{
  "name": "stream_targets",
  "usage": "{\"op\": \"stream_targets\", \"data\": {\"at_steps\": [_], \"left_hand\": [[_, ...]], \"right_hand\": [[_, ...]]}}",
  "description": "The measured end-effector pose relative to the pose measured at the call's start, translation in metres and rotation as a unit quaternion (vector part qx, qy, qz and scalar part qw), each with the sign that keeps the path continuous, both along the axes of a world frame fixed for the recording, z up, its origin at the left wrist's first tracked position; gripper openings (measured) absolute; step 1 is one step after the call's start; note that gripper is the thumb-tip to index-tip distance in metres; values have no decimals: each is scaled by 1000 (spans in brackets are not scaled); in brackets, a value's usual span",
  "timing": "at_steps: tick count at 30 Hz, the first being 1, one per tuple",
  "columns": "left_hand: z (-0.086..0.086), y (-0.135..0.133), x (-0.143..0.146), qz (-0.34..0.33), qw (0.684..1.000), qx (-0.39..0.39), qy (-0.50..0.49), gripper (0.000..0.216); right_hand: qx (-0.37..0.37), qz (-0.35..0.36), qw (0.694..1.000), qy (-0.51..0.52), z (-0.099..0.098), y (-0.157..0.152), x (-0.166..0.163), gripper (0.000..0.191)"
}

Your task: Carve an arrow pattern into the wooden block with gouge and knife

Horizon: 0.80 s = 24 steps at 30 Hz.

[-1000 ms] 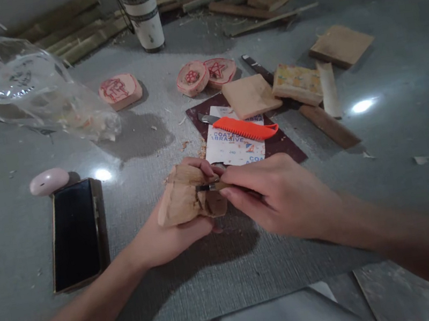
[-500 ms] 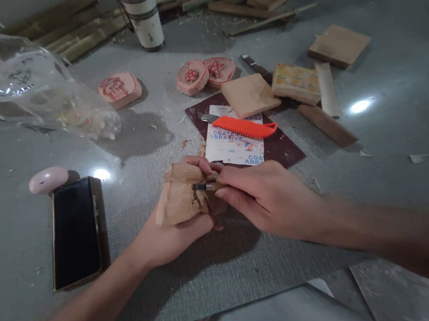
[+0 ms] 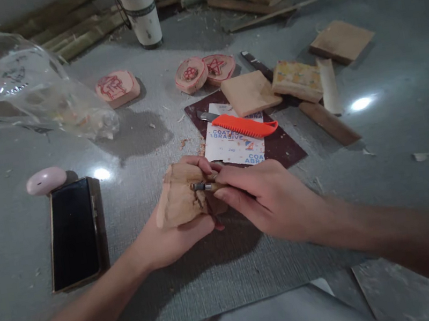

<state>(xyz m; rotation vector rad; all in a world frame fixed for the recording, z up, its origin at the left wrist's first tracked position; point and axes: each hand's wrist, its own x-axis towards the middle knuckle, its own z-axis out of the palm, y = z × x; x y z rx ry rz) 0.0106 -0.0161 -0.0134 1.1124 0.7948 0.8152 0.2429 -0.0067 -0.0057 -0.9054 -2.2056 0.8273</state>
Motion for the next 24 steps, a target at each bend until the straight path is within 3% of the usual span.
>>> {"op": "stream_targets", "data": {"at_steps": [4, 12, 20, 24], "left_hand": [[1, 0, 2, 19, 1000, 15, 14, 60], [5, 1, 2, 21, 999, 20, 34, 61], [3, 1, 2, 34, 998, 26, 55, 59], [4, 1, 1, 28, 996, 32, 76, 62]], "right_hand": [[-60, 0, 998, 21, 2, 0, -3, 20], [12, -32, 999, -34, 3, -6, -3, 26], [-130, 4, 990, 60, 6, 1, -9, 31], [-43, -26, 999, 12, 6, -3, -6, 24]]}}
